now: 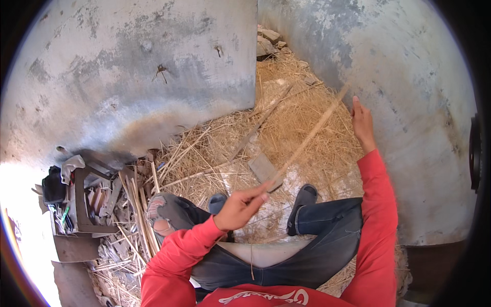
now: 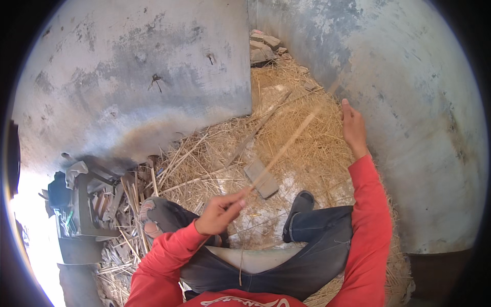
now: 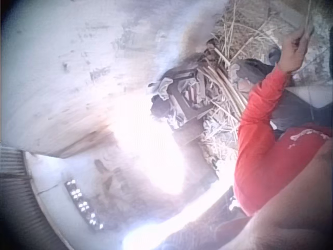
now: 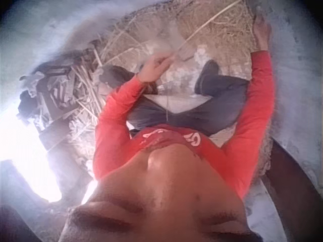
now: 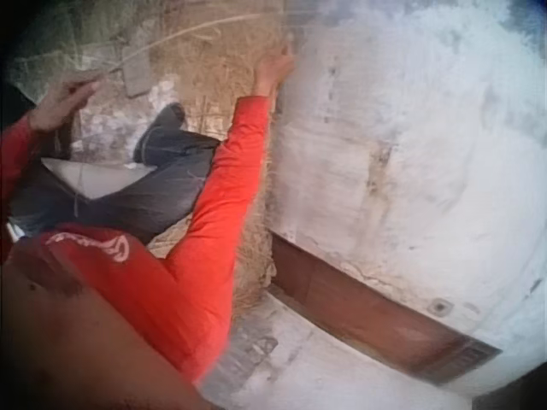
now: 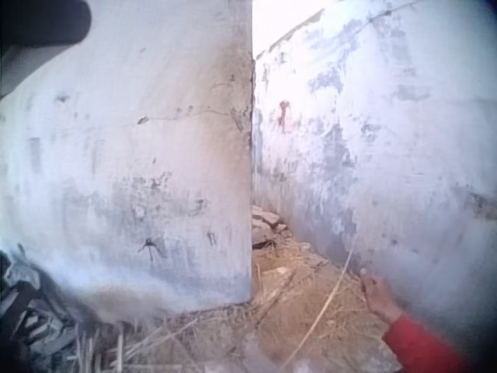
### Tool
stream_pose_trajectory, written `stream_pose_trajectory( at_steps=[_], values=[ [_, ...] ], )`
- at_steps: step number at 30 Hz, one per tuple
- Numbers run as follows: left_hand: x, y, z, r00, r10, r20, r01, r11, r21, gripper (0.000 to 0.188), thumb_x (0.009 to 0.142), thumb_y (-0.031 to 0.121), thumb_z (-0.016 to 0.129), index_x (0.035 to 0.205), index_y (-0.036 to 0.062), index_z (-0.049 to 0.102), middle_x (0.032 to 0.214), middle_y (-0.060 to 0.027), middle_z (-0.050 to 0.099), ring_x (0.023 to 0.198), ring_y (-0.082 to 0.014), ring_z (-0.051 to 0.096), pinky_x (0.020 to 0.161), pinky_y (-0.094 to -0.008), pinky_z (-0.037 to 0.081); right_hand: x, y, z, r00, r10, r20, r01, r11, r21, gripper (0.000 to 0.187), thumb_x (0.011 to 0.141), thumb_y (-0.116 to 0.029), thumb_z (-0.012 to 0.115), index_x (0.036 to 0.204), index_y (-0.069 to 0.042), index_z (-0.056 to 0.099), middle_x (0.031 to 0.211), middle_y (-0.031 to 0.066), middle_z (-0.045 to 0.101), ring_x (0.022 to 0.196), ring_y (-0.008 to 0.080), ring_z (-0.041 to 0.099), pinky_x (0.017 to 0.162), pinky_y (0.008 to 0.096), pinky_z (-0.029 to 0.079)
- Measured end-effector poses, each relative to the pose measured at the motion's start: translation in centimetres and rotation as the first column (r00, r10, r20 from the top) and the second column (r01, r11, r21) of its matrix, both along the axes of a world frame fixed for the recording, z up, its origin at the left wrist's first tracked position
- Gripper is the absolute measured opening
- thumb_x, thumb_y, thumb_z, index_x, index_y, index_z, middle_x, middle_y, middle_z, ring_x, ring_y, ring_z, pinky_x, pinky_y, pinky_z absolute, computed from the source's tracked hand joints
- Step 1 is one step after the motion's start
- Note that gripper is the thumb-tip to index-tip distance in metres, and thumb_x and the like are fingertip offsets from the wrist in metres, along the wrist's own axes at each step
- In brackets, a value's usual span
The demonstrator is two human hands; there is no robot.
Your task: The person strips the outer layer from a bamboo stick using a small green utility knife while holding the stick between their knees.
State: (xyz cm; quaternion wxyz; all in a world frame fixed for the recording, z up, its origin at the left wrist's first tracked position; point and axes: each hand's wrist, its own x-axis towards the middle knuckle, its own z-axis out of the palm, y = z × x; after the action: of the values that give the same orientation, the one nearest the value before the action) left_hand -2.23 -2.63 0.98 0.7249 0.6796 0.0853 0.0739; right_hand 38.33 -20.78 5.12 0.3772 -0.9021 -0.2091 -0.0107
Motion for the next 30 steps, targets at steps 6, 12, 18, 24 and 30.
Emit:
stream_pose_trajectory(
  at_steps=[6, 12, 18, 24, 30],
  values=[
    [1.6, 1.0, 0.8, 0.994, 0.106, 0.002, -0.104, 0.977, -0.185, 0.044, 0.104, 0.012, 0.055, 0.147, 0.0048, 0.048, 0.068, 0.0086, 0.041, 0.059, -0.0006, 0.037, 0.053, -0.0198, 0.032, -9.1, 4.7, 2.0, 0.893, 0.414, 0.178, -0.450, 0.834, 0.319, 0.043, 0.097, -0.044, 0.061, 0.101, -0.002, 0.064, 0.064, -0.0015, 0.049, 0.063, 0.0130, 0.049, 0.063, 0.0320, 0.042],
    [2.1, 0.4, 0.6, 0.994, 0.108, -0.018, -0.108, 0.994, -0.009, 0.044, 0.104, 0.011, 0.054, 0.147, 0.0038, 0.048, 0.069, 0.0083, 0.042, 0.060, -0.0003, 0.036, 0.053, -0.0191, 0.032, -14.0, 5.9, 4.4, 0.869, 0.460, 0.181, -0.487, 0.859, 0.158, 0.034, 0.087, -0.031, 0.077, 0.102, -0.002, 0.067, 0.064, -0.0013, 0.056, 0.054, 0.0092, 0.049, 0.052, 0.0258, 0.040],
    [2.2, 0.1, 0.2, 0.994, 0.099, -0.037, -0.098, 0.995, 0.019, 0.045, 0.103, 0.011, 0.055, 0.147, 0.0037, 0.048, 0.072, 0.0085, 0.042, 0.062, -0.0005, 0.036, 0.055, -0.0186, 0.032, -13.3, 6.0, 2.8, 0.847, 0.418, 0.327, -0.492, 0.850, 0.188, 0.027, 0.089, -0.025, 0.076, 0.097, -0.001, 0.066, 0.062, 0.0049, 0.055, 0.053, 0.0090, 0.050, 0.049, 0.0279, 0.041],
    [1.9, 0.0, 0.2, 0.996, 0.078, -0.038, -0.076, 0.995, 0.066, 0.043, 0.103, 0.010, 0.055, 0.145, 0.0024, 0.050, 0.073, 0.0088, 0.043, 0.065, 0.0001, 0.036, 0.056, -0.0180, 0.031, -11.3, 6.1, 2.8, 0.946, 0.196, 0.256, -0.290, 0.867, 0.405, 0.023, 0.094, -0.025, 0.068, 0.097, -0.003, 0.064, 0.063, 0.0007, 0.054, 0.055, 0.0084, 0.048, 0.052, 0.0263, 0.039],
    [1.7, -0.1, 0.0, 0.996, 0.089, -0.025, -0.088, 0.996, 0.033, 0.043, 0.103, 0.012, 0.056, 0.145, 0.0019, 0.050, 0.072, 0.0090, 0.043, 0.063, -0.0001, 0.036, 0.055, -0.0185, 0.031, -6.7, 3.0, 4.5, 0.969, -0.044, 0.245, -0.062, 0.911, 0.407, 0.032, 0.098, -0.035, 0.060, 0.101, -0.004, 0.063, 0.070, 0.0009, 0.055, 0.064, 0.0111, 0.049, 0.059, 0.0308, 0.042]
  ],
)
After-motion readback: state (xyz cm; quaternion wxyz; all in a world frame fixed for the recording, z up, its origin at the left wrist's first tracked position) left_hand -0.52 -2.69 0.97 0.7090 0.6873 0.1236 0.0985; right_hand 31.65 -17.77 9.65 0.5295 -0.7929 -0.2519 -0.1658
